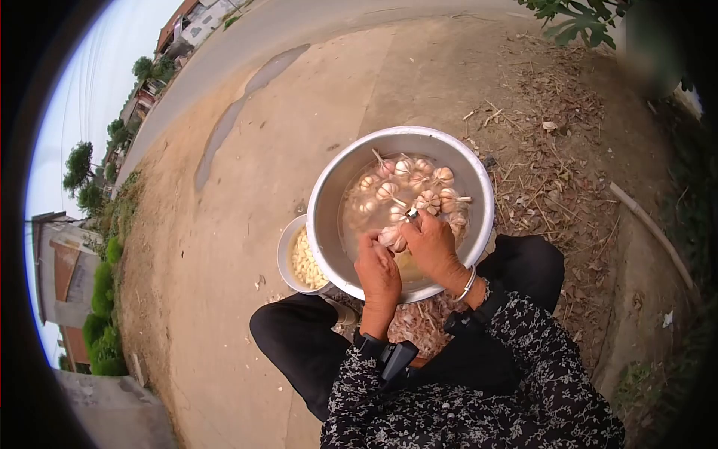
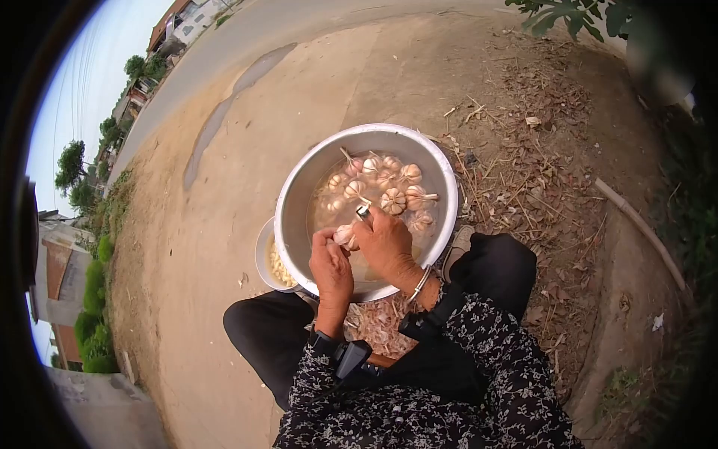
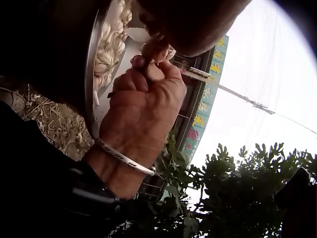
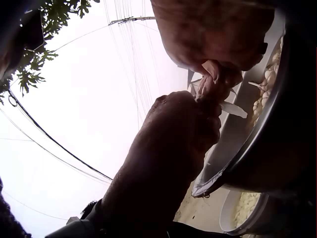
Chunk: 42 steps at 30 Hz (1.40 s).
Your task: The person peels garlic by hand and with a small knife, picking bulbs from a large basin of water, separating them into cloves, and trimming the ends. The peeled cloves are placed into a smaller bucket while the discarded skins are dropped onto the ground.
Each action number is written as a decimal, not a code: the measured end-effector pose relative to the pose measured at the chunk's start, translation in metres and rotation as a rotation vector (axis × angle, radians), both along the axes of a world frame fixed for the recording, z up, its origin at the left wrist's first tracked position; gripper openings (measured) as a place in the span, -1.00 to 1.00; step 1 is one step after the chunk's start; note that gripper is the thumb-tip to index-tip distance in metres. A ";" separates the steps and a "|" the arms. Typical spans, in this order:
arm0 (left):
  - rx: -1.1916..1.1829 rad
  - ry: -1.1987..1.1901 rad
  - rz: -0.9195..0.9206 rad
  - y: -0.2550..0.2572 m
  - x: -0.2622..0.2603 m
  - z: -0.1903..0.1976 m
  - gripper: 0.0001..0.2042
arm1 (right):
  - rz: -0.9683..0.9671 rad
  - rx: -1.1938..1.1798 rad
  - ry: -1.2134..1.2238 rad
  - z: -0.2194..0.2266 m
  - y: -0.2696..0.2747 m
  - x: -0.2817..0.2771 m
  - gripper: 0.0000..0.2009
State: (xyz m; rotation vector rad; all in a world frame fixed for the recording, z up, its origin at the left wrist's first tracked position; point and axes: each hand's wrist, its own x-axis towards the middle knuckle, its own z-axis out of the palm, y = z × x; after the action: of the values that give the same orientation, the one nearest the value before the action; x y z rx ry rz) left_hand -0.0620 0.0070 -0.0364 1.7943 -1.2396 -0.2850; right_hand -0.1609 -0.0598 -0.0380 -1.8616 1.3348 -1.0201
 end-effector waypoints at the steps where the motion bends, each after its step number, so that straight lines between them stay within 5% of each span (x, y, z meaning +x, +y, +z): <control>1: 0.002 -0.001 -0.003 0.000 0.005 0.002 -0.86 | 0.026 0.213 -0.153 0.000 -0.004 -0.002 -0.77; 3: 0.011 0.926 0.008 -0.002 0.012 0.009 -0.83 | 0.049 0.423 -0.306 -0.001 -0.007 -0.005 -0.69; 8: 0.035 0.566 -0.070 -0.002 0.004 0.011 -0.77 | -0.018 0.360 -0.243 0.001 -0.009 -0.004 -0.68; 10: -0.119 0.137 -0.185 -0.003 -0.007 0.005 -0.74 | -0.014 0.299 -0.170 0.006 -0.005 -0.004 -0.69; 14: -0.018 0.209 -0.166 -0.004 -0.008 0.001 -0.68 | -0.015 0.083 -0.040 0.005 -0.001 -0.004 -0.72; 17: -0.092 0.245 -0.241 -0.006 -0.005 -0.003 -0.64 | -0.022 0.132 -0.133 0.011 -0.001 -0.007 -0.74; 19: -0.034 0.598 -0.297 -0.005 -0.005 0.008 -0.64 | -0.006 0.110 -0.120 0.013 -0.002 -0.009 -0.75; 23: 0.046 0.652 -0.304 -0.007 -0.001 0.016 -0.63 | 0.016 -0.062 -0.071 0.015 0.003 -0.012 -0.79; 28: 0.090 1.266 -0.261 -0.009 -0.002 0.025 -0.62 | 0.053 -0.126 -0.072 0.017 0.007 -0.014 -0.79; 35: 0.148 1.141 -0.255 -0.006 0.000 0.006 -0.62 | -0.020 0.206 -0.154 0.005 -0.012 -0.014 -0.71; 42: 0.067 0.819 -0.134 -0.008 -0.006 0.028 -0.79 | 0.049 0.340 -0.117 0.010 -0.016 -0.017 -0.67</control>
State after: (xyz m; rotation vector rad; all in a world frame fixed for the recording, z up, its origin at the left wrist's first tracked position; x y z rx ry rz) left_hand -0.0681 -0.0011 -0.0086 1.4026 -0.7525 -1.0280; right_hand -0.1780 -0.0756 -0.0285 -1.5498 1.2954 -0.8067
